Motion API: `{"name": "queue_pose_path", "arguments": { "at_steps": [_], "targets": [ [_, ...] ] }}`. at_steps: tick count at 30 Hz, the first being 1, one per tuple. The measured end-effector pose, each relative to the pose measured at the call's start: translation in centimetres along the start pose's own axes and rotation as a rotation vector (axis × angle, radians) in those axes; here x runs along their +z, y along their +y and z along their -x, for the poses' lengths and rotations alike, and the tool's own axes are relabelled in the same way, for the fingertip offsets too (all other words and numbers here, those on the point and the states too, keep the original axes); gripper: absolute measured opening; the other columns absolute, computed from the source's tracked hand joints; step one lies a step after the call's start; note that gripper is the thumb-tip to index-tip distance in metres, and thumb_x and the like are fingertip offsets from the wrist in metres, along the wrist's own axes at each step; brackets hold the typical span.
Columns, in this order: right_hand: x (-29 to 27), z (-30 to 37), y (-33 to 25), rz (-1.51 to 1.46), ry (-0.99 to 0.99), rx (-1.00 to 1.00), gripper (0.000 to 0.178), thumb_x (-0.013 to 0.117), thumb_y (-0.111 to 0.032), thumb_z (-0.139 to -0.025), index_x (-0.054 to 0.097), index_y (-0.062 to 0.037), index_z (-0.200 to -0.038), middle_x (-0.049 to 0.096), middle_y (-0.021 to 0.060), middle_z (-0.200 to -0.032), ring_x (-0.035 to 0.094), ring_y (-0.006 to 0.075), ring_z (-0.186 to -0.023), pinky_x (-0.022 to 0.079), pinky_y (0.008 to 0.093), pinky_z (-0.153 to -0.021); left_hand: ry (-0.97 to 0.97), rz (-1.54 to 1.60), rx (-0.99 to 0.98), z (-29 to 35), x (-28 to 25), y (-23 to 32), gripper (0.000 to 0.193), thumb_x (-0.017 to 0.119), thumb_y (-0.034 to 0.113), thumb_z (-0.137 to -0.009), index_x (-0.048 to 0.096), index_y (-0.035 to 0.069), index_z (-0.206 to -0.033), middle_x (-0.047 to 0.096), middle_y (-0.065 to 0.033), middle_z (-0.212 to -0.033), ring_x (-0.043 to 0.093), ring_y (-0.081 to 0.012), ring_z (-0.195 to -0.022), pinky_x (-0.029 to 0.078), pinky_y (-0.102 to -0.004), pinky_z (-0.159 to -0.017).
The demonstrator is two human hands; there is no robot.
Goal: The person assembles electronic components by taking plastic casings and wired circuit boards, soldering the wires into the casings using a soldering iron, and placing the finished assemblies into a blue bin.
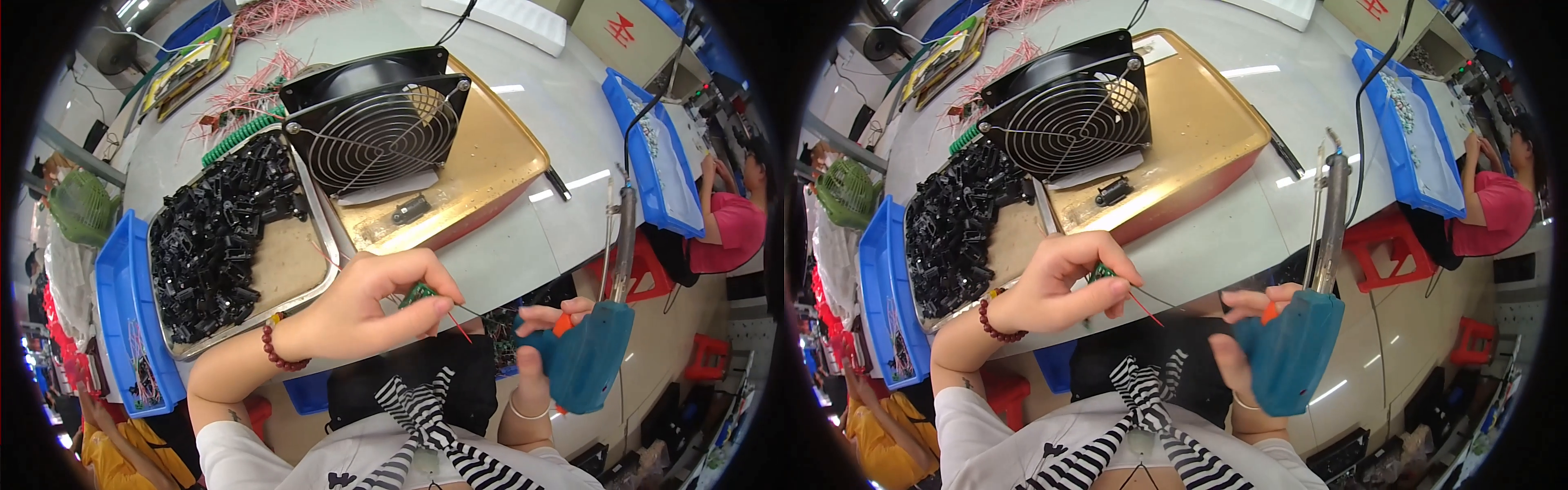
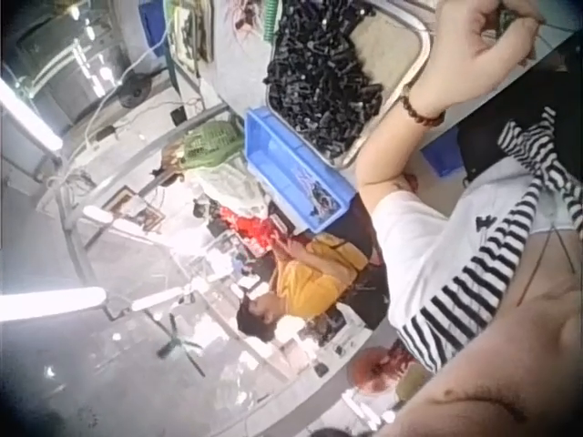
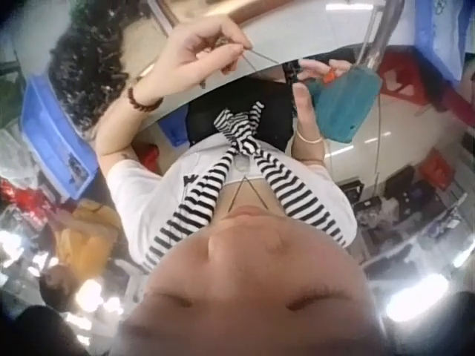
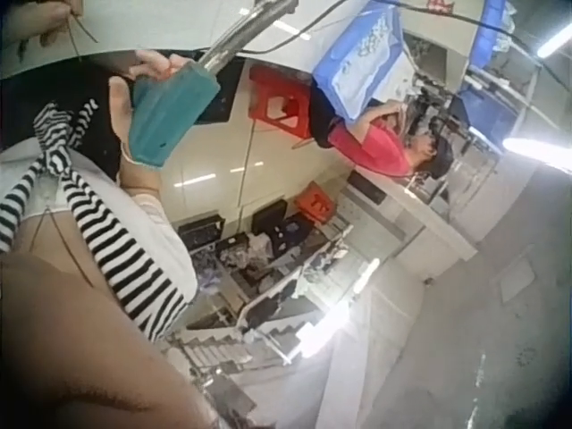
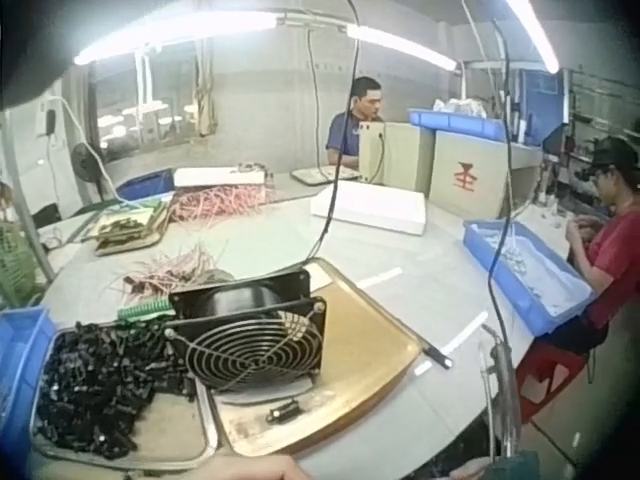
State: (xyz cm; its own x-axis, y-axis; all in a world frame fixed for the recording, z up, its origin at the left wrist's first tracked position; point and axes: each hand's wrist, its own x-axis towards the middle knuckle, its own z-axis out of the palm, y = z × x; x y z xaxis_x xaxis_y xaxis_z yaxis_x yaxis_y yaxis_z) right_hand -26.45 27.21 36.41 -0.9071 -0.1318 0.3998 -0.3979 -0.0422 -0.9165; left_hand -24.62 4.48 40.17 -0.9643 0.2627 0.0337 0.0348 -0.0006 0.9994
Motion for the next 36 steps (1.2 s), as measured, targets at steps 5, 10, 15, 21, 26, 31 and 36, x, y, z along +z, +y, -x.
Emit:
{"name": "queue_pose_path", "arguments": {
  "at_steps": [5, 10, 15, 21, 26, 31, 36],
  "targets": [
    [2.5, -0.7, -0.7, -0.067, -0.073, -0.118, 0.064, 0.071, 0.007, -0.065, 0.032, -0.0067, -0.113, 0.039, 0.009, -0.108, 0.061, 0.0245, -0.091, 0.054, 0.0301, -0.068, 0.059, -0.145, 0.116, 0.2, 0.6, -0.3, 0.008, 0.055, 0.003, -0.085, 0.06, -0.003, -0.088, 0.063, -0.0071, -0.075, 0.064, -0.0107, -0.068, 0.049, -0.0208, -0.058],
    [3.5, -0.8, -1.6, 0.126, -0.189, -0.095, 0.049, 0.063, 0.009, -0.071, 0.033, -0.0052, -0.107, 0.047, 0.0104, -0.1, 0.061, 0.0196, -0.08, 0.05, 0.0262, -0.066, 0.061, -0.168, 0.116, 1.1, 0.6, -0.5, 0.008, 0.056, 0.003, -0.084, 0.061, -0.002, -0.089, 0.065, -0.0086, -0.075, 0.065, -0.0122, -0.068, 0.05, -0.0222, -0.062],
    [4.1, -0.8, -1.9, 0.163, -0.163, -0.085, 0.046, 0.06, 0.011, -0.073, 0.034, -0.0052, -0.107, 0.039, 0.0102, -0.107, 0.059, 0.0189, -0.077, 0.047, 0.0266, -0.067, 0.045, -0.15, 0.064, 1.0, 0.4, -0.2, 0.009, 0.058, 0.005, -0.084, 0.059, -0.002, -0.09, 0.065, -0.0075, -0.073, 0.065, -0.0127, -0.07, 0.049, -0.0214, -0.064],
    [4.1, -1.5, -1.8, 0.251, -0.106, -0.12, 0.045, 0.061, 0.009, -0.073, 0.033, -0.005, -0.106, 0.039, 0.0097, -0.105, 0.057, 0.018, -0.075, 0.046, 0.0262, -0.067, -0.331, -0.256, -0.137, 0.7, -0.8, 0.0, 0.014, 0.055, 0.013, -0.088, 0.052, 0.0, -0.086, 0.063, -0.0044, -0.069, 0.059, -0.0084, -0.063, 0.045, -0.0199, -0.056],
    [3.4, -1.3, -1.4, 0.064, -0.082, -0.124, 0.046, 0.062, 0.007, -0.073, 0.034, -0.0044, -0.109, 0.039, 0.0091, -0.106, 0.057, 0.0198, -0.078, 0.047, 0.0266, -0.065, -0.021, 0.187, -0.133, 1.2, -0.4, -0.4, 0.013, 0.052, 0.013, -0.09, 0.049, 0.0, -0.089, 0.062, -0.0072, -0.075, 0.06, -0.0078, -0.068, 0.045, -0.0189, -0.053],
    [4.1, -0.7, -1.7, 0.016, -0.157, 0.007, 0.046, 0.067, 0.006, -0.07, 0.037, -0.0045, -0.104, 0.059, 0.0133, -0.093, 0.057, 0.0168, -0.075, 0.047, 0.0257, -0.069, 0.067, 0.271, -0.111, 1.1, 0.0, -1.1, 0.012, 0.052, 0.011, -0.09, 0.048, 0.001, -0.09, 0.062, -0.0078, -0.076, 0.06, -0.0085, -0.07, 0.045, -0.0187, -0.054],
    [5.3, -0.5, -1.3, 0.009, 0.046, -0.035, 0.039, 0.066, 0.005, -0.071, 0.04, -0.0034, -0.099, 0.058, 0.0084, -0.085, 0.058, 0.0155, -0.075, 0.047, 0.0248, -0.067, 0.086, 0.262, -0.064, 1.2, 0.7, -1.3, 0.017, 0.053, 0.017, -0.09, 0.049, 0.0, -0.088, 0.063, -0.0042, -0.072, 0.056, -0.0045, -0.061, 0.042, -0.0173, -0.052]
  ]
}}
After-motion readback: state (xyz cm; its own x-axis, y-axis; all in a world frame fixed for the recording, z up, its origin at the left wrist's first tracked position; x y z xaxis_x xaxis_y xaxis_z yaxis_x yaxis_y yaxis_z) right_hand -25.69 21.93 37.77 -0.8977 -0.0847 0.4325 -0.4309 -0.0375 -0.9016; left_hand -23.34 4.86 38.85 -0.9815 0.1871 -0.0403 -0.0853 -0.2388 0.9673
